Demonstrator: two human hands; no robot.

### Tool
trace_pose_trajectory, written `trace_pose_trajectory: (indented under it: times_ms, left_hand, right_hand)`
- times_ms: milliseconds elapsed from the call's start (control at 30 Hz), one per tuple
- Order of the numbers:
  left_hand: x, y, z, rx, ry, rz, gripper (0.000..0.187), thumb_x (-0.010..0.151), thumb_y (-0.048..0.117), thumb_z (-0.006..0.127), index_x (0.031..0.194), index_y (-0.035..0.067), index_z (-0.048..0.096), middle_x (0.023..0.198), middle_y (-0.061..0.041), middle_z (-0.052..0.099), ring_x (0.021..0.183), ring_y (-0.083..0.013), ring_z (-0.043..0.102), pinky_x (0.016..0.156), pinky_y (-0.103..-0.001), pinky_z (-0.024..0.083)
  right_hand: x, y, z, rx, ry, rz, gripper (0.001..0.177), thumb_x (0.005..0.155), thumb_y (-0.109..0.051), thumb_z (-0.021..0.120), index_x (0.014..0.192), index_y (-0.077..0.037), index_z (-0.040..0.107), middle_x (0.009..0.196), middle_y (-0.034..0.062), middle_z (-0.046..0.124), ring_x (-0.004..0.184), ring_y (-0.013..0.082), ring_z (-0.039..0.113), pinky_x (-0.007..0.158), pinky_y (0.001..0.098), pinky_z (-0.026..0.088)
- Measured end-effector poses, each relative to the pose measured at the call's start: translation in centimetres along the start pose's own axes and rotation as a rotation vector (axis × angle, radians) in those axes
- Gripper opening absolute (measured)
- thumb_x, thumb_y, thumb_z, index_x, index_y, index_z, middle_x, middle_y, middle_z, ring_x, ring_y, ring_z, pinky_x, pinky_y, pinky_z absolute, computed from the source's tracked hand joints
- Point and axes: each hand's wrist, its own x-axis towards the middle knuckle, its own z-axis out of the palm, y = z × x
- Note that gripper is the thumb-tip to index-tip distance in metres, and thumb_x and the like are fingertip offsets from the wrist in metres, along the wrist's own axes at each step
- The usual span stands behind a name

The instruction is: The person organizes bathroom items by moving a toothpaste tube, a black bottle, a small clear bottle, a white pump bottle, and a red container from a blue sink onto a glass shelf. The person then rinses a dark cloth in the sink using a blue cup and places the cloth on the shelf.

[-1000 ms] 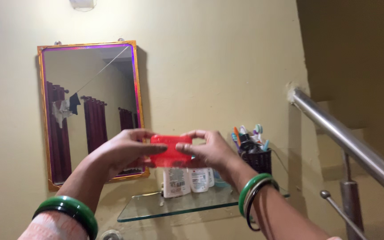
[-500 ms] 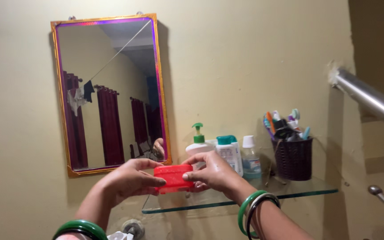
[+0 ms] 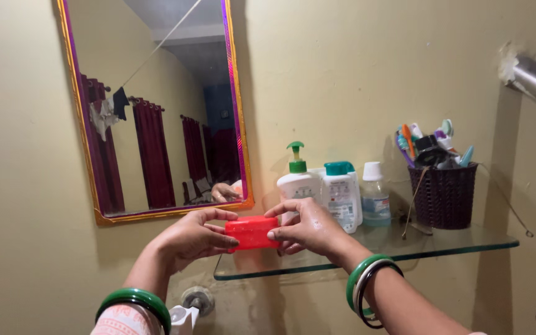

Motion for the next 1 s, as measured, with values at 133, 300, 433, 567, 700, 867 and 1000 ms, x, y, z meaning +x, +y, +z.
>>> trace_pose_trajectory:
  times_ms: [133, 300, 433, 567, 700, 867, 1000]
  left_hand:
    - [1.0, -0.7, -0.3, 0.094, 0.015, -0.044, 0.065, 0.074, -0.005, 0.080, 0.134, 0.012, 0.060, 0.111, -0.012, 0.075, 0.098, -0.0186, 0.074, 0.087, -0.030, 0.063]
    - [2.8, -1.6, 0.2, 0.193, 0.054, 0.001, 0.066, 0.071, -0.003, 0.085, 0.131, 0.009, 0.062, 0.104, -0.012, 0.074, 0.093, -0.0188, 0.075, 0.081, -0.030, 0.063]
    - [3.8, -1.8, 0.4, 0.239, 0.052, 0.037, 0.067, 0.068, -0.004, 0.086, 0.129, 0.007, 0.062, 0.096, -0.012, 0.074, 0.089, -0.0194, 0.075, 0.076, -0.030, 0.063]
    - [3.8, -1.8, 0.5, 0.257, 0.063, 0.044, 0.068, 0.066, -0.003, 0.087, 0.129, 0.007, 0.062, 0.092, -0.011, 0.075, 0.088, -0.0193, 0.076, 0.075, -0.029, 0.062]
    - [3.4, -2.1, 1.1, 0.418, 0.135, 0.052, 0.074, 0.066, 0.005, 0.090, 0.134, 0.013, 0.061, 0.097, -0.011, 0.074, 0.088, -0.0208, 0.071, 0.074, -0.035, 0.055]
    - [2.3, -2.7, 3.9, 0.826, 0.304, 0.207, 0.095, 0.064, 0.037, 0.095, 0.144, 0.011, 0.050, 0.129, -0.020, 0.066, 0.117, -0.0309, 0.068, 0.098, -0.040, 0.056]
    - [0.8, -2.4, 8.3, 0.999, 0.453, 0.204, 0.121, 0.072, 0.052, 0.091, 0.159, 0.011, 0.017, 0.161, -0.031, 0.009, 0.145, -0.0496, 0.021, 0.114, -0.055, 0.033]
  right_hand:
    - [0.8, 1.5, 0.6, -0.043, -0.057, -0.001, 0.040, 0.080, -0.008, 0.078, 0.119, -0.004, 0.072, 0.090, 0.0087, 0.075, 0.074, 0.0135, 0.072, 0.058, 0.0267, 0.057]
    - [0.8, 2.4, 0.7, -0.083, 0.000, 0.009, 0.044, 0.079, -0.014, 0.078, 0.122, -0.010, 0.070, 0.097, 0.0047, 0.076, 0.080, 0.0107, 0.073, 0.064, 0.0275, 0.061]
    - [1.0, 3.2, 1.0, -0.062, 0.084, -0.009, 0.048, 0.076, -0.015, 0.082, 0.120, -0.010, 0.065, 0.095, 0.0040, 0.073, 0.079, 0.0138, 0.074, 0.061, 0.0294, 0.062]
    - [1.0, 3.6, 1.1, -0.135, 0.143, -0.052, 0.046, 0.073, -0.015, 0.085, 0.115, -0.009, 0.065, 0.091, 0.0014, 0.066, 0.075, 0.0121, 0.070, 0.059, 0.0298, 0.063]
    - [0.7, 3.5, 1.4, -0.219, 0.153, -0.108, 0.046, 0.072, -0.014, 0.085, 0.113, -0.009, 0.065, 0.087, 0.0020, 0.066, 0.069, 0.0112, 0.068, 0.057, 0.0283, 0.060]
    - [-0.5, 3.4, 1.6, -0.329, 0.313, -0.341, 0.037, 0.079, -0.018, 0.078, 0.111, -0.008, 0.064, 0.086, 0.0031, 0.071, 0.072, 0.0126, 0.071, 0.067, 0.0303, 0.061]
    - [-2.4, 4.2, 2.1, -0.847, 0.388, -0.542, 0.034, 0.088, -0.030, 0.072, 0.116, -0.011, 0.066, 0.105, 0.0104, 0.068, 0.105, 0.0284, 0.065, 0.095, 0.0469, 0.051]
